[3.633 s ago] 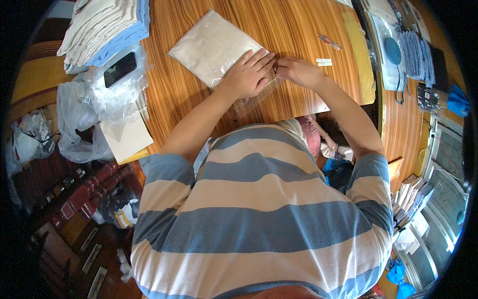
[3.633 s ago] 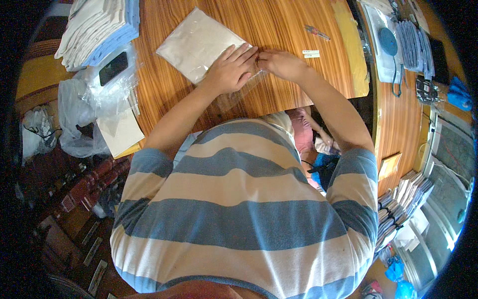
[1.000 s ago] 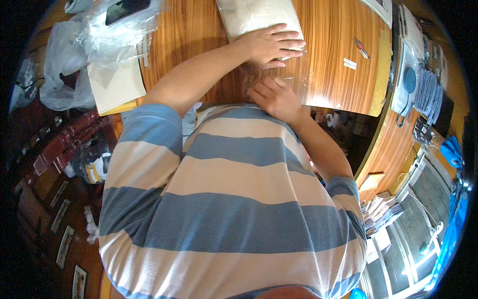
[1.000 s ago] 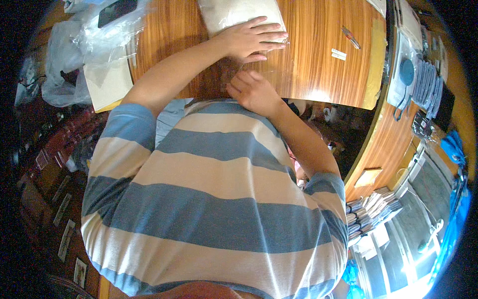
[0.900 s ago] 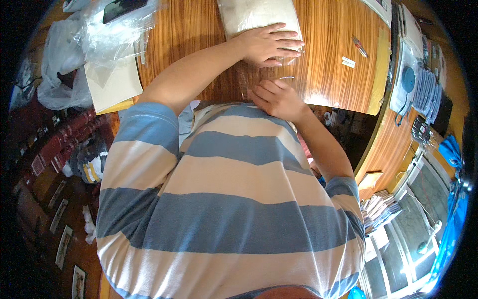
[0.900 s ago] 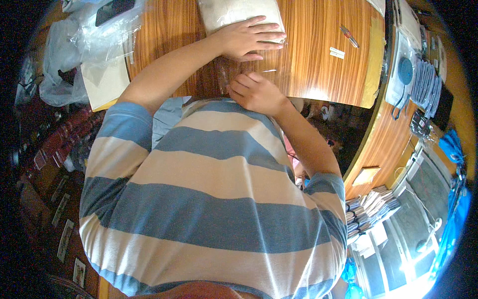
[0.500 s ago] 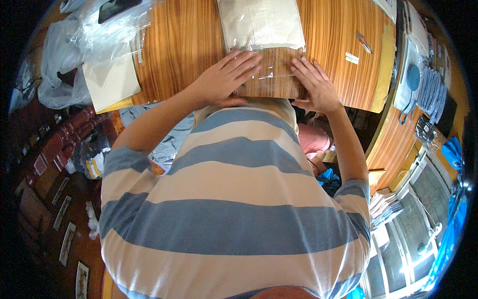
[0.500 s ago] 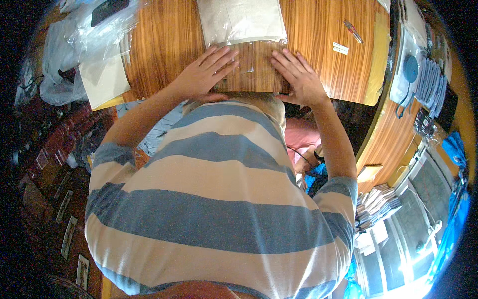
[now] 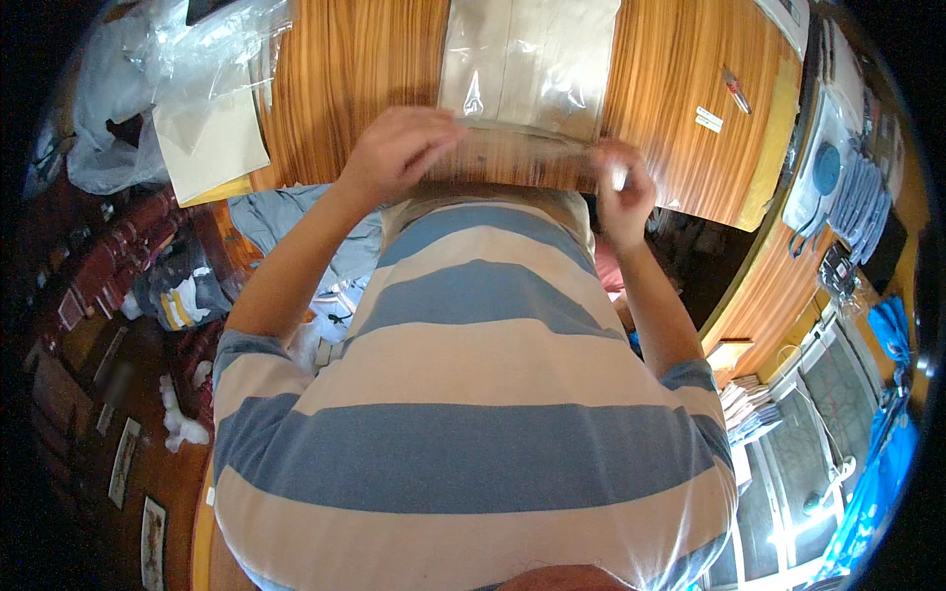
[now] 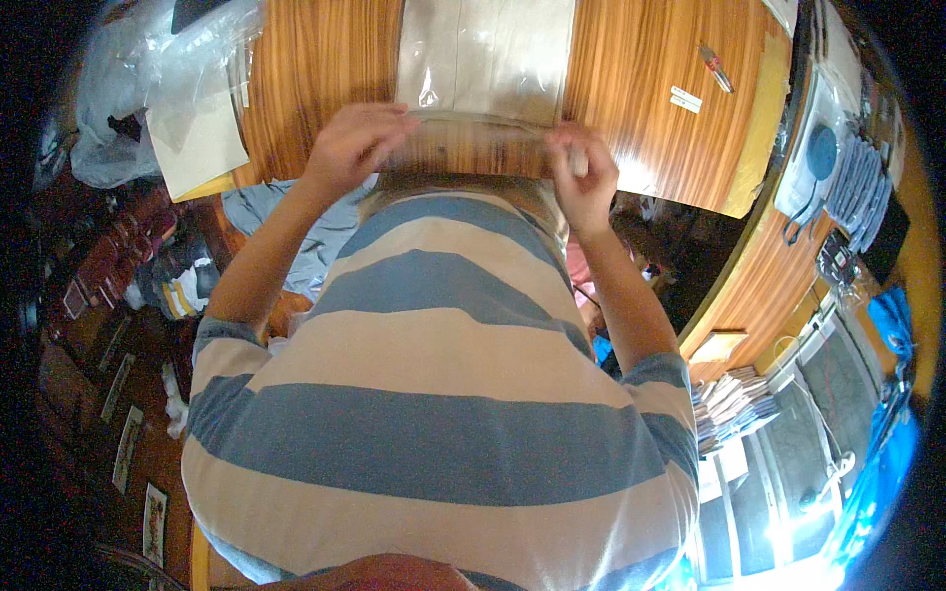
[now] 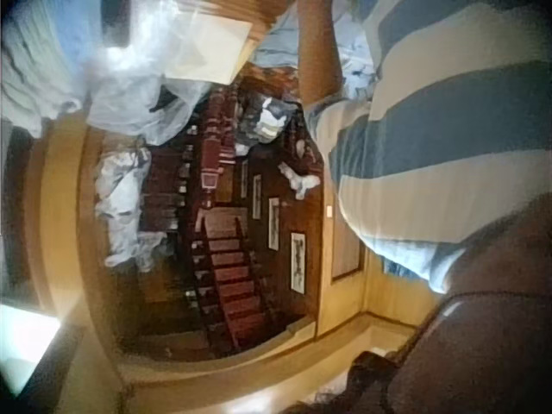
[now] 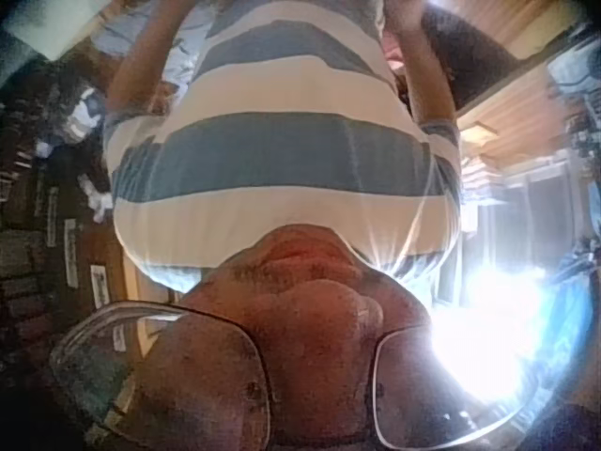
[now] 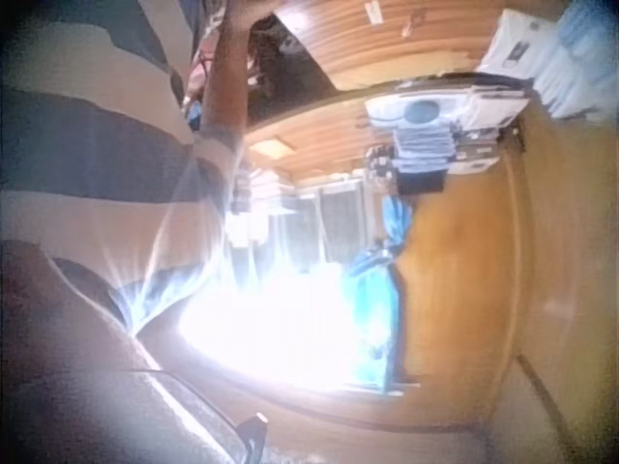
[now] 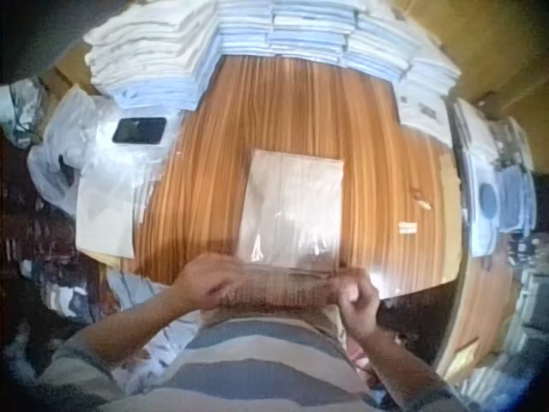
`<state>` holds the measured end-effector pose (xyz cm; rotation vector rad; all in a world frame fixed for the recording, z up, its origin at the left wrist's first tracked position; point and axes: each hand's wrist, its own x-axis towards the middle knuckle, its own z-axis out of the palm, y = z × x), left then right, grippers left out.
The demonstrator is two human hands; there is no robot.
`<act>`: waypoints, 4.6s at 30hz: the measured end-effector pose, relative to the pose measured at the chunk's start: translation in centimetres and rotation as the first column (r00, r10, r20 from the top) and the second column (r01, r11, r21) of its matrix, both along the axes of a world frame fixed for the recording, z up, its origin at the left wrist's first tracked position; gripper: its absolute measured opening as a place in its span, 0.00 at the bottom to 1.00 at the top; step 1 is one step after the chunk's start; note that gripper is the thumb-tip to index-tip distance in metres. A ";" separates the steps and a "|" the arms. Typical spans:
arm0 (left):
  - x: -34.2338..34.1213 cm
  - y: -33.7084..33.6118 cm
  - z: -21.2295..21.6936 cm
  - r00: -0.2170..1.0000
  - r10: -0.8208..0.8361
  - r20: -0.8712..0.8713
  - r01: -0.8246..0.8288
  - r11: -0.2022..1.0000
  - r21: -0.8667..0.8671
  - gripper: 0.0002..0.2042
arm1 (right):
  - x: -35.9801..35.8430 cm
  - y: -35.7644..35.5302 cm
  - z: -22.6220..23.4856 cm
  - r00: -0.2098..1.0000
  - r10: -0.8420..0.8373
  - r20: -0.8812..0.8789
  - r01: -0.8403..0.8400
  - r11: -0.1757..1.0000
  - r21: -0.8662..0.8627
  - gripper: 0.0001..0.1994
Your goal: The person places folded shirts into plastic bags, seals the bags by hand, and stacks the packaged shirts on a wooden table.
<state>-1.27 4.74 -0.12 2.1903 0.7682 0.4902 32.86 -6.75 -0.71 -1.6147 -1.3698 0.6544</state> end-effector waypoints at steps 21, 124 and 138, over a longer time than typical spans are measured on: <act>10.0 6.0 -3.4 0.663 0.737 0.134 -0.746 0.634 0.203 0.08 | -1.4 12.2 -4.0 0.872 -0.401 0.279 0.440 0.894 -0.089 0.19; 2.9 8.9 0.8 0.919 0.395 0.011 -0.103 0.266 -0.958 0.21 | -0.3 6.1 4.5 0.829 0.016 0.558 0.136 0.964 -0.229 0.21; 28.0 17.7 6.3 0.964 0.254 0.076 -0.087 0.572 -0.816 0.18 | 25.8 17.6 4.0 0.934 -0.341 0.108 0.356 0.920 -0.165 0.26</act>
